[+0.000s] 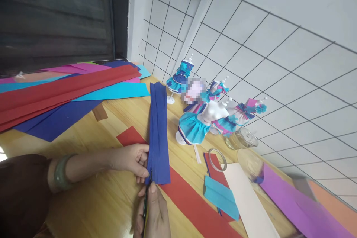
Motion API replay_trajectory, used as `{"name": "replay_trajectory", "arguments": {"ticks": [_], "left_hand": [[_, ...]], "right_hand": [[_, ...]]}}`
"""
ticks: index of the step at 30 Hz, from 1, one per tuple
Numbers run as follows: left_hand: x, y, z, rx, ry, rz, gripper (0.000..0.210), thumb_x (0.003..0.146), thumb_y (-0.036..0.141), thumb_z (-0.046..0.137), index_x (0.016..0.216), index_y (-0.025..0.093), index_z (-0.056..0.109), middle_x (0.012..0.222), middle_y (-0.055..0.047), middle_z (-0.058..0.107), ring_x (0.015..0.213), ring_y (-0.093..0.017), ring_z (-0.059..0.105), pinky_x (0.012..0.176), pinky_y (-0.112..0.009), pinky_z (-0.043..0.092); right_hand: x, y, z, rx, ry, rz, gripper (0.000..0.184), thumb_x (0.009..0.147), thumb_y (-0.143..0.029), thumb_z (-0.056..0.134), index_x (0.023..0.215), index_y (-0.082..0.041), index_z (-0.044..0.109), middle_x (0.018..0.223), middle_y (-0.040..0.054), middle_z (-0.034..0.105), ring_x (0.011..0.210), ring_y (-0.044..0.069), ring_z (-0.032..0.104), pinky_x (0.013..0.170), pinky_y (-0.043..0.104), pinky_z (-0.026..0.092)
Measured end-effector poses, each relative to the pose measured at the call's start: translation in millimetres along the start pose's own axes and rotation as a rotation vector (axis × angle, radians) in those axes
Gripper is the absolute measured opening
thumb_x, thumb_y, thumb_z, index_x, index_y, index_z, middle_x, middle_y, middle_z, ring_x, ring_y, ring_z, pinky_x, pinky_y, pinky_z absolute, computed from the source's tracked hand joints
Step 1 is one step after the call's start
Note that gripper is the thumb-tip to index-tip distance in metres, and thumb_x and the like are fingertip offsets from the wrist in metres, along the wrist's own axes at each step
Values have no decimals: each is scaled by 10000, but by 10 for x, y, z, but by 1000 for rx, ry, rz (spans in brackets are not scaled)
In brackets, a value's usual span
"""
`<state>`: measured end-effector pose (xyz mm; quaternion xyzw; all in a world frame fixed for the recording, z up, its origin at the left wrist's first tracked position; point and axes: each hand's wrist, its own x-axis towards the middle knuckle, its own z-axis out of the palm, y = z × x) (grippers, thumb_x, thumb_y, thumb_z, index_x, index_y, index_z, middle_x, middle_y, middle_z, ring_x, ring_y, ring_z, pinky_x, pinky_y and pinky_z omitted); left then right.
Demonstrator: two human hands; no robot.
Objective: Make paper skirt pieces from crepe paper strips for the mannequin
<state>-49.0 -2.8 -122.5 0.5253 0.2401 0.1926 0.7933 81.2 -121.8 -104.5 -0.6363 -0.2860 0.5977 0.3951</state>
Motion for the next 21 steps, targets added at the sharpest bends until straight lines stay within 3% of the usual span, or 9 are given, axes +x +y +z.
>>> {"name": "replay_trajectory", "arguments": {"ticks": [7,21], "left_hand": [[3,-12,-1,-16,-3,7,424,598,298,767,893,157,498,650,-5,650,551,-134,618,487,-216,431],[-1,-13,-8,-31,-6,-11,401,574,313,778,831,149,517,657,-11,648,568,-138,618,527,-243,450]], "right_hand": [[-28,-66,-60,-203,25,-88,604,714,-750,385,777,-186,591,353,-57,427,271,108,416,304,228,314],[-15,-56,-96,-230,-5,-99,597,712,-740,399,815,-194,616,348,-47,458,289,133,450,345,248,395]]}}
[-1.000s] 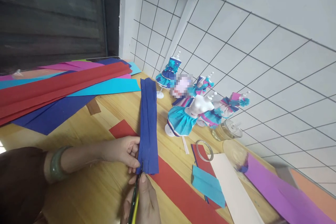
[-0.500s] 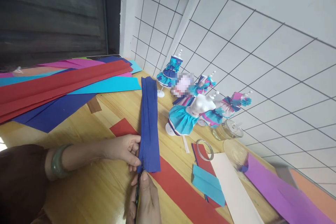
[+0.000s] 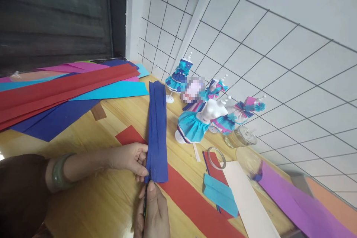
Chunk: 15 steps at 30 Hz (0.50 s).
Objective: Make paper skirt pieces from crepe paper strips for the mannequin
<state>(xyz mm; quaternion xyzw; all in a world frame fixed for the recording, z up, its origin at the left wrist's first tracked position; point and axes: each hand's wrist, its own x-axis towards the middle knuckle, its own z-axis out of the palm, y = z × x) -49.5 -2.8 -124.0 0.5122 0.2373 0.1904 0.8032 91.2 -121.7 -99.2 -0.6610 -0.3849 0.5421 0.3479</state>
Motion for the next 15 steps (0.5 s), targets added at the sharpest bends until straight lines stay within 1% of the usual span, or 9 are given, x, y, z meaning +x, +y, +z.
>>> {"name": "replay_trajectory", "arguments": {"ticks": [5,9,13,15], "left_hand": [[-9,-5,-10,16,-18,10,329,614,295,756,821,146,549,664,-9,646,577,-124,615,529,-223,443],[-12,-3,-18,23,-31,19,322,627,296,748,852,140,580,716,-25,663,596,-116,616,549,-219,458],[-9,1,-17,18,-66,24,335,624,310,752,867,136,600,732,-34,676,594,-115,617,563,-227,475],[-13,2,-11,20,-84,22,344,621,316,755,874,137,607,741,-38,680,601,-121,620,567,-233,482]], "right_hand": [[2,-7,8,19,-17,-2,587,697,-746,415,787,-197,601,342,-55,438,285,125,432,338,239,390],[18,15,53,107,-1,15,588,707,-738,417,792,-178,575,323,-80,381,250,95,351,295,215,328],[53,58,71,218,-98,49,588,759,-715,351,832,-164,542,322,-96,354,234,61,265,280,176,229],[63,67,66,215,-122,46,575,772,-703,341,800,-163,537,320,-89,360,241,58,263,292,171,218]]}}
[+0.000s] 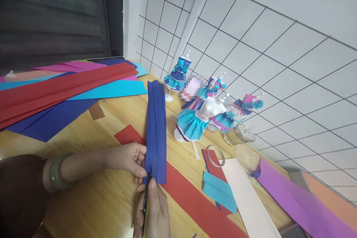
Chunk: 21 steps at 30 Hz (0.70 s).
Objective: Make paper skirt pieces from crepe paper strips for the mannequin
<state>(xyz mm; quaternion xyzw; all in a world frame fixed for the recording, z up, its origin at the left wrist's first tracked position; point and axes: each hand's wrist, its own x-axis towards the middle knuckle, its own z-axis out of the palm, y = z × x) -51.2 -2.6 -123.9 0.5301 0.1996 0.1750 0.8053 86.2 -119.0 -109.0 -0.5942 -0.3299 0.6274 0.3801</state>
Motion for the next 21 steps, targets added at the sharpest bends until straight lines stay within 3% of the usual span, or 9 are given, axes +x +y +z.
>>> {"name": "replay_trajectory", "arguments": {"ticks": [6,12,18,21], "left_hand": [[-22,23,28,-7,-42,-10,295,641,309,744,838,145,599,714,-29,675,604,-112,614,574,-218,474],[-23,23,54,15,-22,-50,328,619,305,757,862,143,610,701,-19,659,583,-92,580,518,-187,450],[-31,10,56,26,-33,-51,313,631,301,747,868,144,617,702,-19,655,574,-84,570,516,-180,437],[-36,11,55,23,-28,-53,314,626,299,750,869,147,622,702,-18,655,580,-88,571,518,-183,433]], "right_hand": [[-17,-16,0,-119,62,-14,569,770,-708,345,718,-173,533,334,-68,384,270,73,329,326,184,285],[-28,-24,16,-82,10,12,585,765,-718,333,540,-190,448,324,-63,349,265,56,316,310,175,284],[-55,-65,36,-128,143,3,617,707,-747,404,784,-160,575,354,-73,381,283,89,367,300,205,316],[-82,-100,44,-173,160,7,645,684,-769,402,787,-166,609,352,-63,397,288,96,368,310,224,319]]}}
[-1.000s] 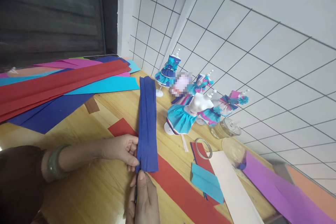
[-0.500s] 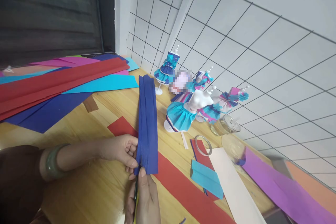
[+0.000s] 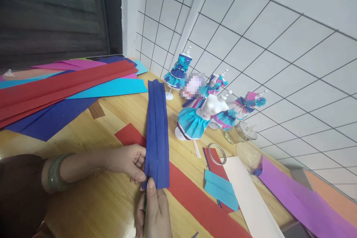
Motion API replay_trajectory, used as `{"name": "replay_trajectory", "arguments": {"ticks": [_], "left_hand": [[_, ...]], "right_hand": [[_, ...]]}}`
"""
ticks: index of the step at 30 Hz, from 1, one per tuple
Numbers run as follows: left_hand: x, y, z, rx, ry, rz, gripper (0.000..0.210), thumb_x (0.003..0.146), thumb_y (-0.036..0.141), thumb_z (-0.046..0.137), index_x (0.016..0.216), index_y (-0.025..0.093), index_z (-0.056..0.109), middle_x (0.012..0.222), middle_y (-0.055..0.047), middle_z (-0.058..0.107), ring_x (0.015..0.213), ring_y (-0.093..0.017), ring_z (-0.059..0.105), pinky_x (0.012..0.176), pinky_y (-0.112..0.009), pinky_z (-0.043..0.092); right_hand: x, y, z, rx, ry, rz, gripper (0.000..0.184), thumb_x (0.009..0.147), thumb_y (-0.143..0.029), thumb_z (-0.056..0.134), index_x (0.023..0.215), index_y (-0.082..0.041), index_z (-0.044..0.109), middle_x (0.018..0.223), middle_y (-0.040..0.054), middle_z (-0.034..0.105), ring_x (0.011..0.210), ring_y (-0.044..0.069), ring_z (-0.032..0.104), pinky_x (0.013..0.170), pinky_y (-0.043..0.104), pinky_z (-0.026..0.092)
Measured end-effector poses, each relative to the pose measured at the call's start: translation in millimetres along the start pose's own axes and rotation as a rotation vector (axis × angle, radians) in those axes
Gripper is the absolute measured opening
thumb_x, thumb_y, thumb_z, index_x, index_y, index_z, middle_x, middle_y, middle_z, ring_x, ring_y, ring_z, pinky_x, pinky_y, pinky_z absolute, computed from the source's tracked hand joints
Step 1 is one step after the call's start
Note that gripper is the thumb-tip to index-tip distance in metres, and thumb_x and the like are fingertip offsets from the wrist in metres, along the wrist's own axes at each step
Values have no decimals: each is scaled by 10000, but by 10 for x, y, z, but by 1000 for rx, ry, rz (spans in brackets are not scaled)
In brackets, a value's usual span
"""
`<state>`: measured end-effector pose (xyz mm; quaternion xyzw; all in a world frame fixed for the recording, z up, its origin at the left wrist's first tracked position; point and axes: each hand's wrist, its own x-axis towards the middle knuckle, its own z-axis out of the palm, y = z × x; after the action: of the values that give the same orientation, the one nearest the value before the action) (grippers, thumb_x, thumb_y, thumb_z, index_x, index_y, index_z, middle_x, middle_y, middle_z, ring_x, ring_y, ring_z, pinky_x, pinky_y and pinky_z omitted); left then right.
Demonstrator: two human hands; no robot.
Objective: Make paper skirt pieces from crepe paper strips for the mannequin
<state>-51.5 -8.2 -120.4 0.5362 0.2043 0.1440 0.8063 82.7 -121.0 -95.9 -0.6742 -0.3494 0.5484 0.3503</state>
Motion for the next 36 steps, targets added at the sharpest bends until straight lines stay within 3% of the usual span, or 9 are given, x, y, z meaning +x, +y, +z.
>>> {"name": "replay_trajectory", "arguments": {"ticks": [7,13,18,22,29,33,36], "left_hand": [[-11,11,-4,16,-7,4,311,636,305,742,885,159,626,722,-16,660,602,-97,579,546,-196,439],[-4,-6,-15,24,-23,15,314,642,320,739,884,162,617,719,-11,653,604,-91,577,538,-185,436],[-8,40,-53,57,41,-18,356,650,407,716,863,147,598,656,-11,643,560,-105,581,513,-205,452],[-17,110,-82,12,94,-44,339,668,418,697,829,139,590,624,-9,635,528,-107,580,487,-206,442],[-9,78,-80,3,83,1,252,685,313,699,844,145,600,624,-5,644,508,-88,571,468,-176,393],[1,28,-72,18,59,1,274,672,313,709,855,143,598,654,-11,652,523,-97,581,494,-194,423],[8,10,-50,-11,34,6,276,666,307,715,853,142,595,662,-10,648,546,-105,594,526,-210,451]], "right_hand": [[-4,-17,9,-14,17,-25,566,725,-730,404,674,-189,560,335,-75,342,279,83,305,307,224,300],[72,86,6,32,-100,-49,598,764,-715,348,782,-154,552,326,-93,317,271,72,273,286,193,233],[71,107,5,53,-93,-46,567,763,-707,369,781,-162,521,331,-109,292,271,58,233,290,179,198],[69,103,-2,53,-92,-53,537,765,-704,372,685,-185,483,326,-103,299,269,51,224,299,178,184],[63,97,-13,37,-123,-49,575,791,-684,337,499,-196,417,321,-71,303,278,54,294,310,180,241],[48,76,-2,58,-51,-8,537,749,-705,398,691,-182,501,346,-86,335,289,70,326,311,181,283],[63,86,3,66,-89,0,549,749,-714,382,725,-177,490,340,-94,321,283,65,310,301,172,256]]}}
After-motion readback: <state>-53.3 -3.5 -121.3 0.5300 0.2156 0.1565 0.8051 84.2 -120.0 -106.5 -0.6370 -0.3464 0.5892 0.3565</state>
